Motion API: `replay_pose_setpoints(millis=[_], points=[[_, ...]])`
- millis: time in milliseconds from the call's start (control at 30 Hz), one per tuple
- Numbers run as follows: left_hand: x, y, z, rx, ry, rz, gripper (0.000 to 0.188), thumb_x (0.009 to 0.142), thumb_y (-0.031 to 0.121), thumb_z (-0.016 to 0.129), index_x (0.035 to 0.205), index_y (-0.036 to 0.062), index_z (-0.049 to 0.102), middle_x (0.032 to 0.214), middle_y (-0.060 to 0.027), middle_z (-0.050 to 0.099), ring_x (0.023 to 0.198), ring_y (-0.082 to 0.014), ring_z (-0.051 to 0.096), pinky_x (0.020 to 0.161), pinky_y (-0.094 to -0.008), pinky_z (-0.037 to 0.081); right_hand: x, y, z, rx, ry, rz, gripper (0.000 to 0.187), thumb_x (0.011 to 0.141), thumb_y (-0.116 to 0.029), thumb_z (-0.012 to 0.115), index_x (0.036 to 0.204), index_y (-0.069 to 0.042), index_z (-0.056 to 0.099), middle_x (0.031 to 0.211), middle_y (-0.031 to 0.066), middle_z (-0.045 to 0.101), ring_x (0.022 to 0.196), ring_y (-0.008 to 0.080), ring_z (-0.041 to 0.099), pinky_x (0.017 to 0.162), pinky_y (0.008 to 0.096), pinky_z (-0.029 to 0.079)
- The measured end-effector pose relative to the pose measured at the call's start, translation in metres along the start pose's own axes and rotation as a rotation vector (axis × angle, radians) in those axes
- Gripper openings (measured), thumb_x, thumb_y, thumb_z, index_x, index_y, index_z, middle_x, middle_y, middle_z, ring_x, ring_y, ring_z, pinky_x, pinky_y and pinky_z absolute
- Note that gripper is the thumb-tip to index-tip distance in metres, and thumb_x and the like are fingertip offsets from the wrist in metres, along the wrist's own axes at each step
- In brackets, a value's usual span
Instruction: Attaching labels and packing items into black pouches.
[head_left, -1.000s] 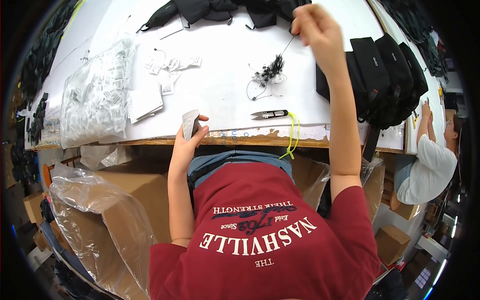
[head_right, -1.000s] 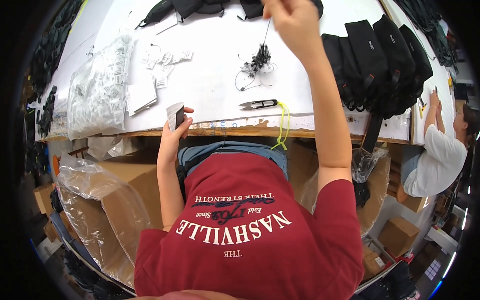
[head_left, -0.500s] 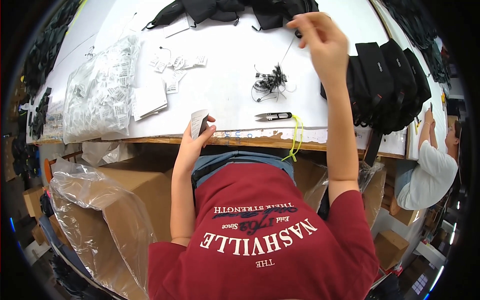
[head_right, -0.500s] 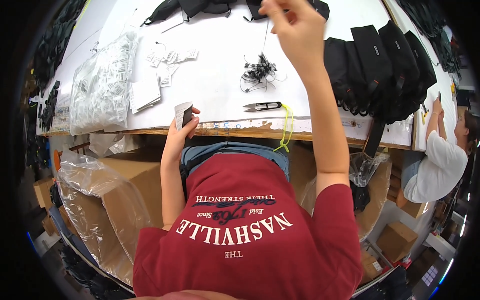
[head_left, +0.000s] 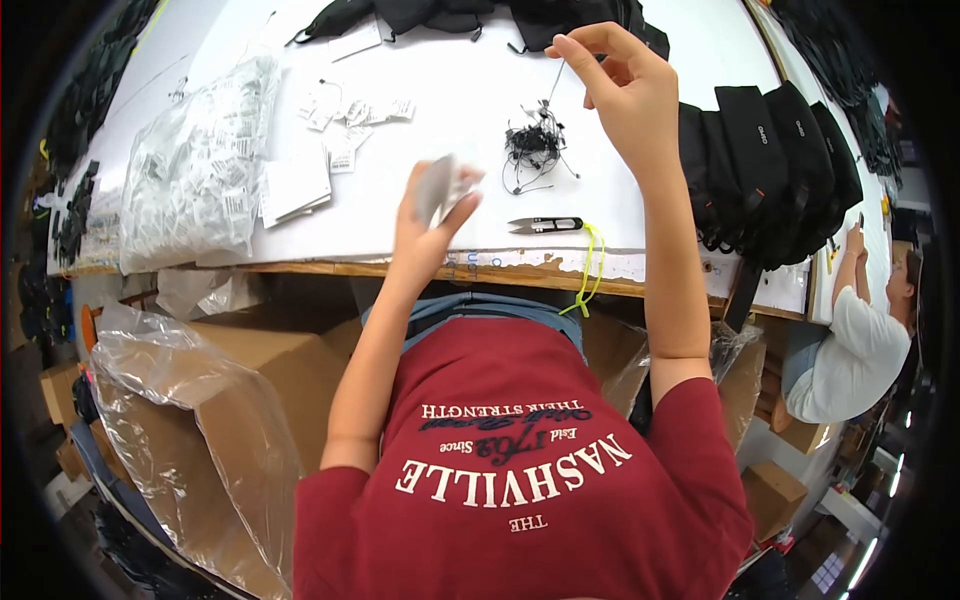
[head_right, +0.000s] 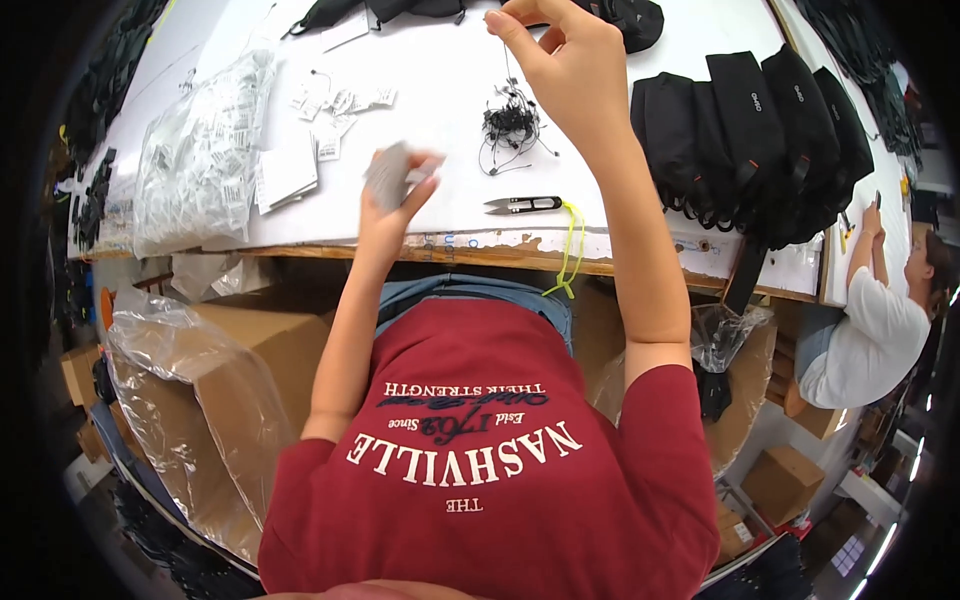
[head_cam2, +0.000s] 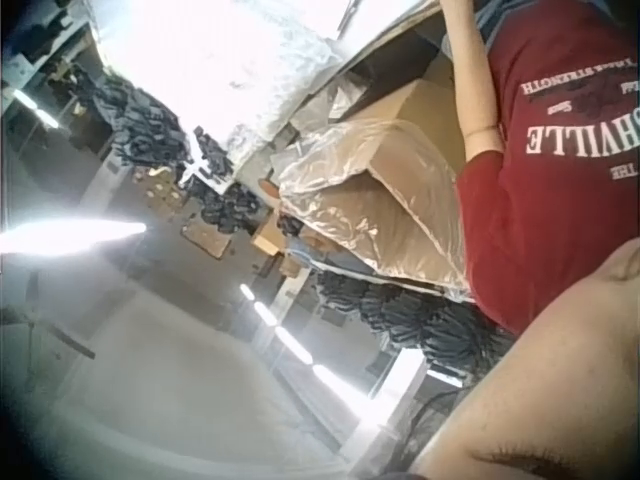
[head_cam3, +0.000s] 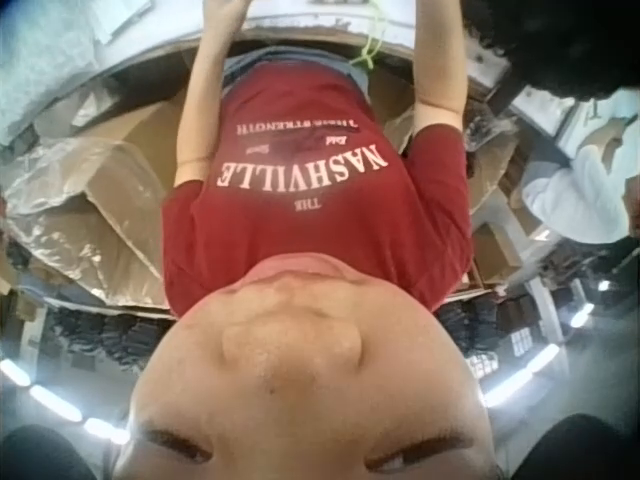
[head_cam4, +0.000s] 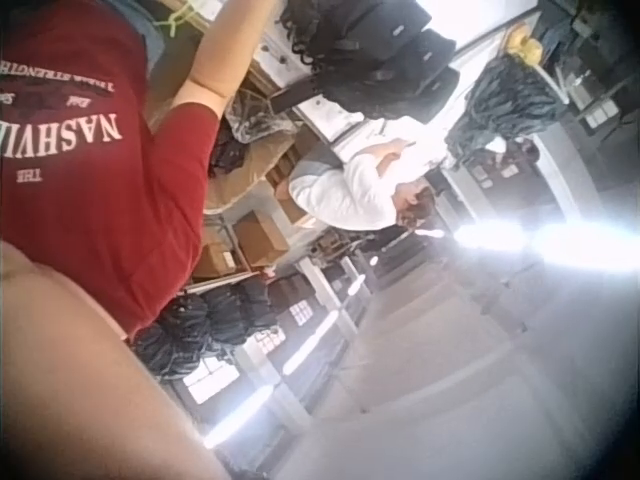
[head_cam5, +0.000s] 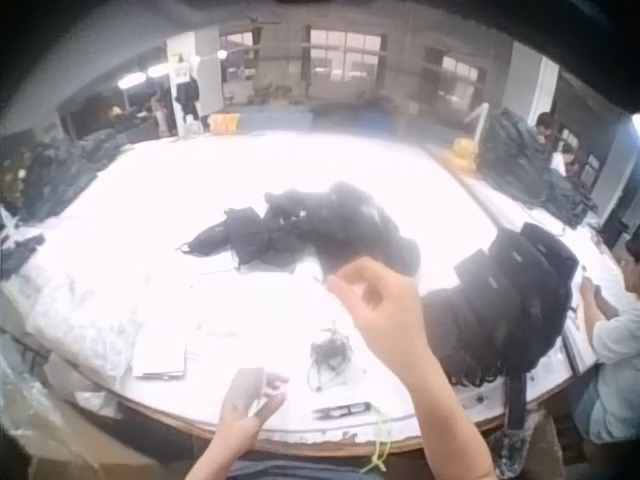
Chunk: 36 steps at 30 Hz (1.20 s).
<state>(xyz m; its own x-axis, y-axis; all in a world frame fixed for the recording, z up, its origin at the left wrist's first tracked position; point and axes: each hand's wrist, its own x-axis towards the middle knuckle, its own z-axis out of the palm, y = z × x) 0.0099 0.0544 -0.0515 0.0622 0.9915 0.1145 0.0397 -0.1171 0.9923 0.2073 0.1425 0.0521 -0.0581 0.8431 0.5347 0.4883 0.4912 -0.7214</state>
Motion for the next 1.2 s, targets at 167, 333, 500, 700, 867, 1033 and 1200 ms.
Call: replay_pose_setpoints(millis=[167, 333, 500, 700, 867, 1033, 1200], points=[[0.071, -0.026, 0.062, 0.093, 0.048, 0.325, 0.049, 0.074, -0.002, 0.068, 0.115, 0.0087, 0.044, 0.114, -0.012, 0.059, 0.105, -0.028, 0.056, 0.089, -0.0349, 0.044, -0.006, -0.004, 0.003, 0.209, -0.05, 0.098, 0.018, 0.089, -0.022, 0.063, 0.087, -0.004, 0.066, 0.079, 0.0038, 0.07, 0.048, 0.0005, 0.045, 0.043, 0.0154, 0.035], [0.082, -0.054, 0.072, 0.197, 0.051, 0.331, 0.027, 0.083, 0.008, 0.068, 0.102, 0.0048, 0.048, 0.082, -0.0123, 0.065, 0.073, -0.0175, 0.06, 0.069, -0.0268, 0.047, -0.011, 0.0, -0.016, 0.207, 0.027, 0.191, 0.016, 0.09, -0.02, 0.061, 0.087, -0.005, 0.065, 0.077, 0.0038, 0.067, 0.047, 0.0012, 0.04, 0.043, 0.0157, 0.03], [0.077, -0.062, 0.049, 0.275, 0.085, 0.287, 0.026, 0.084, 0.009, 0.067, 0.102, 0.0047, 0.049, 0.084, -0.011, 0.065, 0.078, -0.019, 0.062, 0.071, -0.0272, 0.047, -0.011, 0.002, -0.047, 0.616, 0.27, 0.358, 0.014, 0.091, -0.014, 0.059, 0.087, -0.001, 0.06, 0.06, -0.0048, 0.043, 0.05, 0.0022, 0.032, 0.047, 0.0188, 0.027], [0.077, -0.047, 0.026, 0.431, 0.196, 0.306, 0.039, 0.084, 0.03, 0.068, 0.108, 0.003, 0.054, 0.103, -0.0131, 0.056, 0.1, -0.0289, 0.051, 0.086, -0.0357, 0.041, -0.039, 0.005, -0.038, 0.558, 0.089, 0.498, 0.015, 0.084, -0.016, 0.066, 0.088, -0.002, 0.067, 0.06, -0.0084, 0.048, 0.052, -0.0014, 0.034, 0.048, 0.0165, 0.024], [0.042, 0.018, 0.021, -0.056, -0.036, 0.006, 0.025, 0.089, 0.026, 0.063, 0.098, 0.0023, 0.062, 0.094, -0.006, 0.063, 0.089, -0.0137, 0.057, 0.081, -0.0281, 0.044, -0.073, -0.015, 0.001, 0.534, -0.059, 0.505, 0.018, 0.086, -0.018, 0.066, 0.09, -0.001, 0.066, 0.069, -0.004, 0.059, 0.064, 0.0011, 0.047, 0.057, 0.018, 0.036], [0.016, 0.049, 0.028, -0.129, 0.104, 0.051, 0.016, 0.084, 0.012, 0.068, 0.087, 0.0016, 0.056, 0.084, -0.0027, 0.064, 0.082, -0.0071, 0.058, 0.073, -0.0239, 0.046, -0.082, -0.033, 0.015, 0.274, -0.01, 0.332, 0.011, 0.083, -0.012, 0.067, 0.085, -0.002, 0.065, 0.063, -0.0012, 0.055, 0.055, 0.004, 0.045, 0.052, 0.0199, 0.037], [0.01, 0.047, 0.027, -0.025, 0.138, 0.117, 0.015, 0.078, 0.005, 0.071, 0.075, 0.0026, 0.056, 0.067, 0.0008, 0.046, 0.061, -0.0075, 0.038, 0.056, -0.023, 0.032, -0.083, -0.039, 0.023, 0.106, 0.063, 0.18, 0.008, 0.08, -0.009, 0.068, 0.082, -0.003, 0.063, 0.06, 0.0014, 0.052, 0.05, 0.0075, 0.046, 0.046, 0.0216, 0.038]])
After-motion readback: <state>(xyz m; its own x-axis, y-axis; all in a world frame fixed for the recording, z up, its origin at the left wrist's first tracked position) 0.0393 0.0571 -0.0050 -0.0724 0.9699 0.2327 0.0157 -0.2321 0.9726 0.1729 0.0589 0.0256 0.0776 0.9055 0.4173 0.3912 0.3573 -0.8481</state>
